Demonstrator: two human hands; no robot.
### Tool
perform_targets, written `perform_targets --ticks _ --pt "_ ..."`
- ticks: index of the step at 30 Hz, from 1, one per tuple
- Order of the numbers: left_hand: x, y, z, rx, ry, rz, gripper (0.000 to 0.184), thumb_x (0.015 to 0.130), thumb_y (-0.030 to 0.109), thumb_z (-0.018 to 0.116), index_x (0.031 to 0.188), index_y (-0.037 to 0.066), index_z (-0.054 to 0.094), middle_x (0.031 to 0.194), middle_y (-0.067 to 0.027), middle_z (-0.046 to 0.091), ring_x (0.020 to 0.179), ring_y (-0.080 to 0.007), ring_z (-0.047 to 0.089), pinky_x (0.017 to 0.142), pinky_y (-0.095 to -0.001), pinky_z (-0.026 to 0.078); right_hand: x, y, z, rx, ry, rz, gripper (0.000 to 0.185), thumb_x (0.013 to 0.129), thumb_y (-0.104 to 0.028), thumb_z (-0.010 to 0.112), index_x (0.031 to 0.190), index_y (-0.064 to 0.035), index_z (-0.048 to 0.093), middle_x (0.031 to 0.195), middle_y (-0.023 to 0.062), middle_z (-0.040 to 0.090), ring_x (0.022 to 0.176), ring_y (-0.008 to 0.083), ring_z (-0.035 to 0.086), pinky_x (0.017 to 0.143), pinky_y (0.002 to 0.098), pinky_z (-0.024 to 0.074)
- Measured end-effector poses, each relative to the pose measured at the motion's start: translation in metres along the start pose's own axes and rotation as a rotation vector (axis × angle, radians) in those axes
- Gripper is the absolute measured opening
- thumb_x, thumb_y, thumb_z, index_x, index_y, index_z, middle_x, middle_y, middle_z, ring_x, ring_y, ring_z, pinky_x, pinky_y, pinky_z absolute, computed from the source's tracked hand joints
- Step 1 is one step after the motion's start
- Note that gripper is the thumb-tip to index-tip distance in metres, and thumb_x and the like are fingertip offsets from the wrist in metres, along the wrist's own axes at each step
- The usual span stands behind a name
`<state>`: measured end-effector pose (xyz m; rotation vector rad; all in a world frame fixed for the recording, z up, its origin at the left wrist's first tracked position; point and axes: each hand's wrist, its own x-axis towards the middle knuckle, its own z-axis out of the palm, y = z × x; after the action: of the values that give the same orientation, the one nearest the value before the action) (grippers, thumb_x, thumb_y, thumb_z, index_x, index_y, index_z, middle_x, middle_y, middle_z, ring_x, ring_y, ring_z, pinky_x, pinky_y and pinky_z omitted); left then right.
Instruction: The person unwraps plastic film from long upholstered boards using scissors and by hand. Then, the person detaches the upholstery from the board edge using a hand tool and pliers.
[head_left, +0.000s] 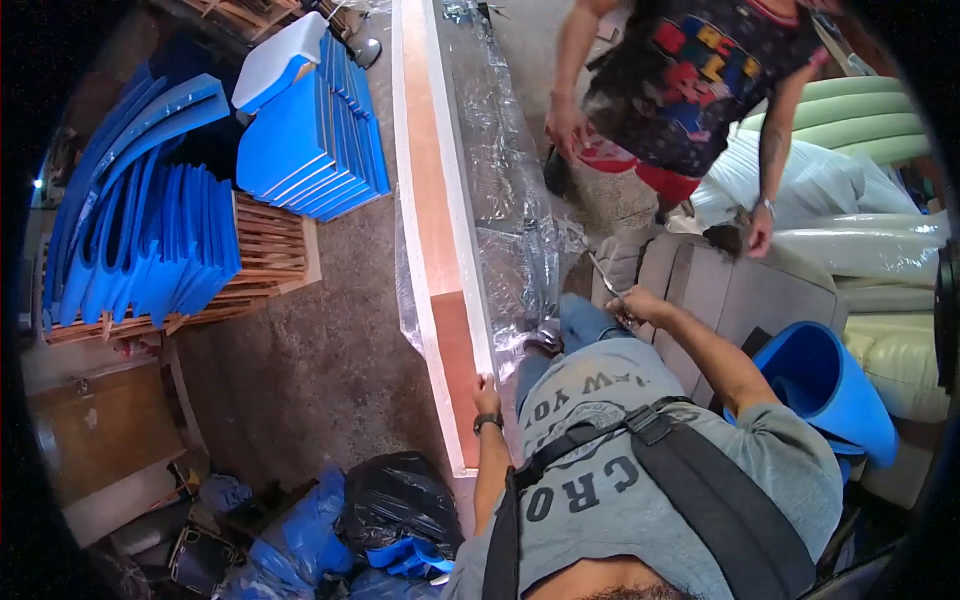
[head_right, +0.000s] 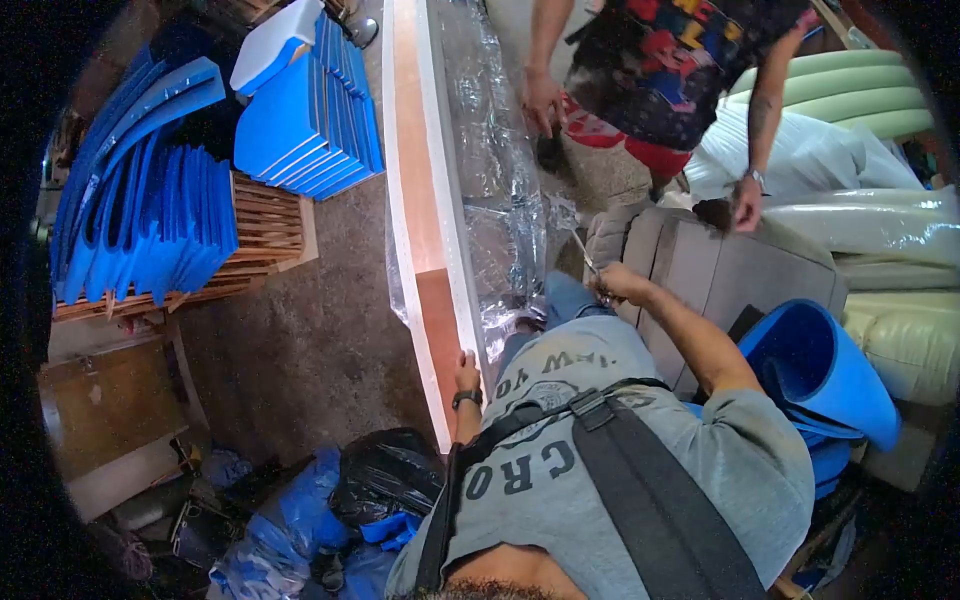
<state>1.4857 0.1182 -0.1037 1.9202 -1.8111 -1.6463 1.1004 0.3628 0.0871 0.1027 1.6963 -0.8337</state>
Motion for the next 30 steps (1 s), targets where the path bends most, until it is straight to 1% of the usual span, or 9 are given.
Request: perform_targets --ticks 2,3,7,13,19,21,25,28,30 --pt "0.017 0.024 0.007 -0.157 -0.070 0.016 0.047 0.095 0.027 0.064 0.131 -0.003 0.057 0.117 -0.0154 0.067 0.109 -0.0250 0.062 0.095 -0.0367 0.048 -0.005 -0.015 0.000 0.029 0.035 -0.087 0.033 0.089 -0.033 0.072 0.075 -0.0035 0.067 0.063 0.0035 0.060 0.048 0.0120 0.052 0.041 0.0291 0.0446" --pt "0.054 -0.014 0.010 -0.077 -0.137 0.072 0.050 0.097 0.035 0.062 0.135 0.004 0.055 0.116 -0.0058 0.065 0.098 -0.0190 0.063 0.073 -0.0337 0.053 -0.005 -0.024 0.003 0.022 0.042 -0.102 0.033 0.089 -0.033 0.072 0.075 -0.0035 0.067 0.063 0.0035 0.060 0.048 0.0120 0.052 0.041 0.0291 0.0446" --pt "0.048 0.030 -0.002 -0.266 -0.057 -0.076 0.044 0.097 0.030 0.064 0.132 0.004 0.058 0.110 -0.0060 0.065 0.094 -0.0174 0.063 0.069 -0.0303 0.052 0.016 -0.064 -0.004 0.117 -0.010 -0.164 0.028 0.088 -0.030 0.072 0.072 -0.0079 0.063 0.063 0.0024 0.061 0.049 0.0096 0.052 0.041 0.0240 0.0405" --pt "0.080 0.076 0.052 -0.197 0.046 0.071 0.040 0.097 0.025 0.063 0.129 0.003 0.059 0.104 -0.0054 0.066 0.087 -0.0149 0.063 0.069 -0.0281 0.051 0.099 -0.140 -0.067 -0.010 0.005 -0.216 0.035 0.087 -0.035 0.074 0.072 -0.0045 0.065 0.064 0.0048 0.064 0.045 0.0124 0.055 0.038 0.0273 0.0435" --pt "0.075 0.219 0.138 -0.426 0.182 -0.025 0.037 0.096 0.020 0.062 0.126 -0.001 0.059 0.095 -0.0065 0.065 0.079 -0.0128 0.061 0.064 -0.0257 0.050 0.216 -0.233 -0.167 -0.094 -0.013 -0.194 0.037 0.088 -0.034 0.072 0.070 -0.0015 0.070 0.059 0.0057 0.061 0.048 0.0155 0.057 0.044 0.0356 0.0437" --pt "0.073 0.276 0.164 -0.409 0.100 -0.168 0.035 0.097 0.019 0.062 0.123 -0.003 0.060 0.093 -0.0043 0.066 0.077 -0.0113 0.058 0.067 -0.0254 0.049 0.290 -0.220 -0.200 -0.001 -0.041 -0.221 0.035 0.088 -0.030 0.072 0.073 0.0008 0.069 0.061 0.0064 0.062 0.048 0.0170 0.057 0.044 0.0355 0.0435" --pt "0.111 0.370 0.217 -0.286 -0.176 -0.109 0.037 0.096 0.023 0.064 0.125 -0.001 0.061 0.099 -0.0059 0.068 0.081 -0.0119 0.061 0.067 -0.0257 0.050 0.285 -0.281 -0.264 0.155 -0.082 -0.052 0.032 0.089 -0.027 0.071 0.073 0.0012 0.068 0.060 0.0074 0.061 0.049 0.0184 0.057 0.043 0.0352 0.0426" --pt "0.146 0.432 0.241 -0.199 -0.280 -0.037 0.039 0.096 0.025 0.066 0.126 0.001 0.062 0.103 -0.0063 0.069 0.084 -0.0124 0.063 0.068 -0.0258 0.051 0.304 -0.299 -0.298 0.210 0.152 -0.127 0.029 0.090 -0.023 0.069 0.071 -0.0015 0.066 0.059 0.0098 0.061 0.050 0.0190 0.058 0.043 0.0360 0.0434" --pt "0.173 0.458 0.255 -0.138 -0.278 0.021 0.040 0.096 0.027 0.067 0.127 0.003 0.062 0.107 -0.0068 0.069 0.086 -0.0129 0.063 0.070 -0.0265 0.052 0.355 -0.270 -0.330 -0.195 0.330 -0.232 0.032 0.088 -0.031 0.068 0.085 0.0002 0.075 0.076 0.0202 0.070 0.067 0.0244 0.068 0.061 0.0434 0.0528"
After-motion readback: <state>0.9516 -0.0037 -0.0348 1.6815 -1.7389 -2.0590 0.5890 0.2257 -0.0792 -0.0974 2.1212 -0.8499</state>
